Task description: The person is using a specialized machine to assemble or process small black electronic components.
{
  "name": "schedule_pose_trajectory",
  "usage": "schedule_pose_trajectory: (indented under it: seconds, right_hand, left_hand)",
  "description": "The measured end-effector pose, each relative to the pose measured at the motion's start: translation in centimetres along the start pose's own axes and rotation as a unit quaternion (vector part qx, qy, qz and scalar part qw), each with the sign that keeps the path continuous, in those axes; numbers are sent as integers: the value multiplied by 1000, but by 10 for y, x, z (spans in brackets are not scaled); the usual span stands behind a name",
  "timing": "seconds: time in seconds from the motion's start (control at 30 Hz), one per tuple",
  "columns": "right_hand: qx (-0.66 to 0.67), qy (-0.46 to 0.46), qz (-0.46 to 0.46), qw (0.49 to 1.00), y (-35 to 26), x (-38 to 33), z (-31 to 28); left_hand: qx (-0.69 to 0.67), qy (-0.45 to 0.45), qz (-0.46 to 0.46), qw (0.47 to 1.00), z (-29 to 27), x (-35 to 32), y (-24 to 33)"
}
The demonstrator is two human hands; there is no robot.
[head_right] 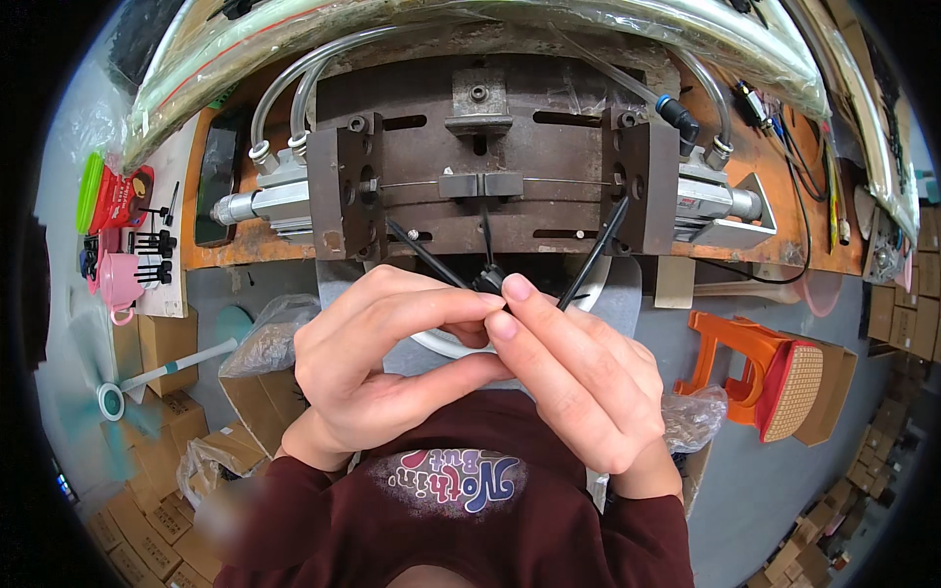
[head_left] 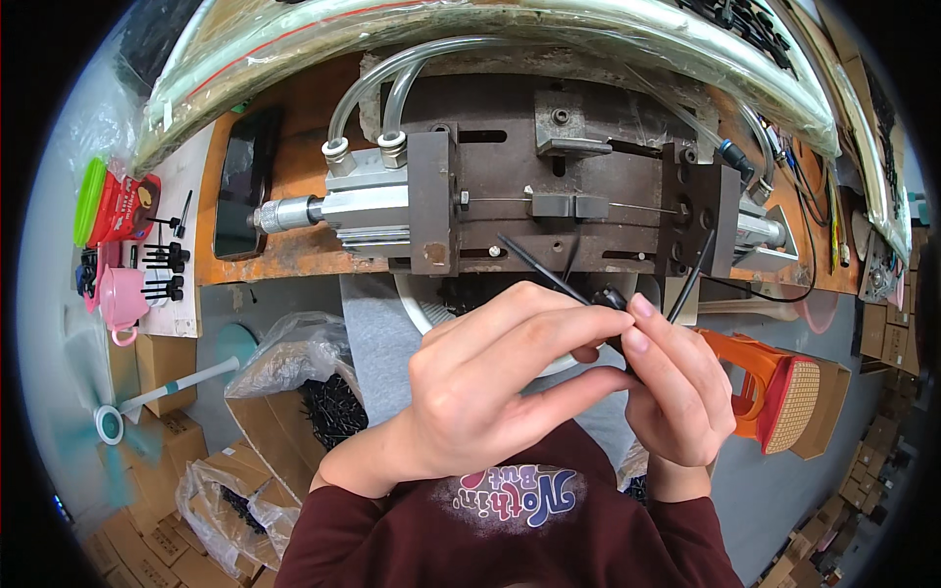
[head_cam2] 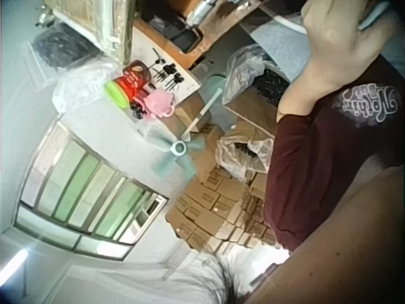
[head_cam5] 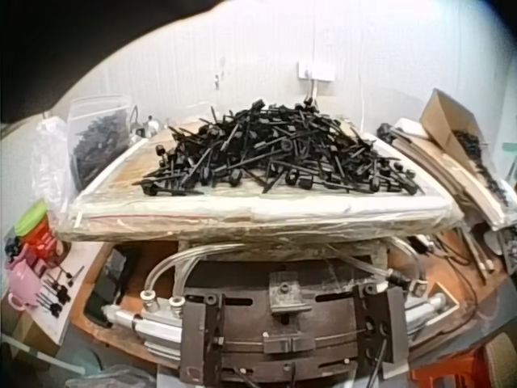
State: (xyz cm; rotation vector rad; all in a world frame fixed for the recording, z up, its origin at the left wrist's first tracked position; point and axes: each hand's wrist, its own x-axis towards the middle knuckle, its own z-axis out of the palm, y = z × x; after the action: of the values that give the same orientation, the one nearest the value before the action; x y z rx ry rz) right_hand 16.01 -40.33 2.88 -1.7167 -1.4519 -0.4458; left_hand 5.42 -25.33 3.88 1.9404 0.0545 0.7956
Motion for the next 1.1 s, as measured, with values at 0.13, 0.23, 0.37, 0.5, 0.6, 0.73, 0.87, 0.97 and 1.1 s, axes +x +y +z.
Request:
schedule_pose_trajectory:
  seconds: [0.13, 0.23, 0.37, 0.5, 0.6, 0.73, 0.87, 0.97, 1.1]
  right_hand:
    - [34, 4, 27, 999, 2, 0, 1]
    - [43, 6, 31, 999, 1, 0, 2]
    - [49, -1, 29, 998, -1, 1, 0]
    - [56, 79, 65, 993, 3, -3, 4]
    - [67, 79, 105, 989, 6, -6, -3]
    - [81, 67, 107, 989, 7, -7, -8]
    - [113, 73, 124, 983, 5, -5, -11]
    - [183, 106, 175, 961, 4, -6, -12]
    - [316, 126, 248, 907, 5, -2, -20]
  left_hand:
    - [-19, -20, -22, 999, -3, -2, -5]
    - [-84, -30, -69, 994, -4, -2, -6]
    - [-81, -25, -78, 993, -7, -3, -7]
    - [72, -12, -14, 997, -9, -6, -5]
    - [187, -27, 32, 981, -4, -5, -11]
    - [288, -57, 61, 954, 7, -4, -22]
    - [339, -74, 56, 936, 7, 2, -22]
    - [338, -92, 37, 936, 3, 4, -20]
    - [330, -107, 14, 938, 0, 6, -16]
